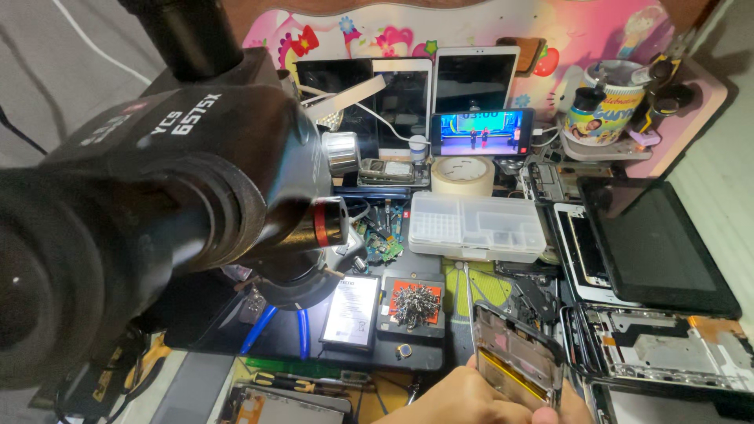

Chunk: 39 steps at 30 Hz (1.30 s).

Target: The person disassembles a smartphone, removes the battery, and uses a screwdriver to unscrew components from the phone's internal frame. The person handles the battery, phone chassis, and screws while working at a cluttered electronics repair bench.

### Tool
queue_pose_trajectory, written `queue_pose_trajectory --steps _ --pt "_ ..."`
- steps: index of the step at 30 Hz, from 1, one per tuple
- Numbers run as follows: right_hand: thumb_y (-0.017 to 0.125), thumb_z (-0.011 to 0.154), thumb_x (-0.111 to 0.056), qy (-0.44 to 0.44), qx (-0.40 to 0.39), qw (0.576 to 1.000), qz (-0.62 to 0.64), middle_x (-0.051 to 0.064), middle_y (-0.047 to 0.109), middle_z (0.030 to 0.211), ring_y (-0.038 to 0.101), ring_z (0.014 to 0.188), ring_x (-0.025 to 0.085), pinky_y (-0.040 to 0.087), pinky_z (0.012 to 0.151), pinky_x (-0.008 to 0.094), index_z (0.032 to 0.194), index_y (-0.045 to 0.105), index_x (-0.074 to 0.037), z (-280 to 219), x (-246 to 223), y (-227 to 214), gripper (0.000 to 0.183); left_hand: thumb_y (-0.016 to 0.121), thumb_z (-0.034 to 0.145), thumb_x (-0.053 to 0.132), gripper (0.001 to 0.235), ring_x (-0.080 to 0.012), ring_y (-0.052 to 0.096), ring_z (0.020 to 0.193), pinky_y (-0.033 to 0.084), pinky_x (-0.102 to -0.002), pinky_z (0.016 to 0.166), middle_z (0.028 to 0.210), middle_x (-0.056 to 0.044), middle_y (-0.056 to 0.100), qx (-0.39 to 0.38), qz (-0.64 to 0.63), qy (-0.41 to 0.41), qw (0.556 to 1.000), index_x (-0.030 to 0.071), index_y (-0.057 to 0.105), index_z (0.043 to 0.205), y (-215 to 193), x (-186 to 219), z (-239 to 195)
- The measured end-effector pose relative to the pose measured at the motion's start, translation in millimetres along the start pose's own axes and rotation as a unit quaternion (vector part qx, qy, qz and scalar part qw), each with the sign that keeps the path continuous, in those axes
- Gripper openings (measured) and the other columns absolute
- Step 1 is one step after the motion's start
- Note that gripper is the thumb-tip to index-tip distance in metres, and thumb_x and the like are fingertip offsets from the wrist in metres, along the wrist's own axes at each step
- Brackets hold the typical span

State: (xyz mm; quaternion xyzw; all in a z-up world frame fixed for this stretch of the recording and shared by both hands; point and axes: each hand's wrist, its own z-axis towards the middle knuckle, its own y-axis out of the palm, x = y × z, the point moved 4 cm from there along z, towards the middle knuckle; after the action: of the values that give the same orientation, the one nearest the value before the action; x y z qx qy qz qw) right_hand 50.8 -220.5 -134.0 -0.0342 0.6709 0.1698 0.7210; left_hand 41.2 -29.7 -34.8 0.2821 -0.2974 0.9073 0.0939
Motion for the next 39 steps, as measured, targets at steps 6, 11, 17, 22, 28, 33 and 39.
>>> queue_pose_trajectory --steps 6,11,17,22,28,33,39 --pt "0.05 0.093 -0.061 -0.022 0.011 1.0 -0.012 0.03 0.065 0.135 0.07 0.124 0.04 0.05 0.107 0.048 0.147 0.05 0.008 -5 -2 -3 0.087 0.063 0.102 0.006 0.006 -0.0283 0.068 0.121 0.046 -0.044 0.117 0.108 -0.007 0.072 -0.008 -0.013 -0.006 1.0 0.009 0.068 0.1 2 -4 1" --pt "0.047 0.095 -0.066 -0.065 0.038 0.995 -0.072 0.028 0.066 0.135 0.069 0.125 0.038 0.048 0.109 0.046 0.145 0.052 0.009 -9 -1 -4 0.089 0.062 0.094 0.004 0.008 -0.0347 0.068 0.12 0.049 -0.046 0.114 0.109 -0.014 0.069 0.027 -0.087 0.001 0.996 0.006 0.066 0.101 -11 10 14" --pt "0.048 0.102 -0.062 0.037 0.104 0.994 0.012 0.03 0.066 0.128 0.063 0.109 0.04 0.046 0.09 0.051 0.144 0.051 0.007 4 6 -20 0.081 0.07 0.089 0.004 0.006 -0.0242 0.068 0.079 0.052 -0.038 0.102 0.078 -0.007 0.065 -0.014 -0.043 0.001 0.999 0.007 0.067 0.085 -44 40 32" --pt "0.051 0.104 -0.047 0.155 0.114 0.965 0.175 0.025 0.067 0.127 0.066 0.105 0.038 0.054 0.084 0.051 0.146 0.05 0.001 -2 -13 -4 0.064 0.072 0.086 0.007 0.02 -0.0157 0.064 0.057 0.054 -0.025 0.064 0.067 -0.007 0.063 0.015 -0.088 -0.157 0.984 0.002 0.058 0.072 -53 35 26" --pt "0.06 0.094 -0.02 0.125 0.104 0.973 0.165 0.016 0.068 0.124 0.07 0.106 0.027 0.058 0.087 0.043 0.143 0.052 -0.005 25 -75 32 0.051 0.075 0.099 0.014 0.017 -0.0105 0.064 0.071 0.053 -0.025 0.064 0.084 -0.003 0.064 0.081 -0.168 -0.179 0.966 0.002 0.065 0.092 -71 29 42" --pt "0.066 0.091 -0.002 0.039 0.124 0.988 0.087 0.012 0.071 0.12 0.069 0.107 0.021 0.056 0.09 0.036 0.132 0.06 0.001 29 -97 41 0.041 0.076 0.089 0.011 0.032 -0.0087 0.067 0.075 0.055 -0.021 0.064 0.093 -0.003 0.066 0.154 -0.186 -0.273 0.931 0.003 0.056 0.112 -64 24 44" --pt "0.068 0.092 0.002 -0.009 0.181 0.982 0.061 0.009 0.069 0.12 0.066 0.107 0.018 0.054 0.091 0.032 0.13 0.061 0.001 32 -102 37 0.039 0.068 0.096 0.001 0.012 -0.0125 0.072 0.083 0.06 -0.022 0.064 0.108 -0.008 0.062 0.247 -0.049 -0.236 0.939 0.0 0.065 0.107 -66 23 49"
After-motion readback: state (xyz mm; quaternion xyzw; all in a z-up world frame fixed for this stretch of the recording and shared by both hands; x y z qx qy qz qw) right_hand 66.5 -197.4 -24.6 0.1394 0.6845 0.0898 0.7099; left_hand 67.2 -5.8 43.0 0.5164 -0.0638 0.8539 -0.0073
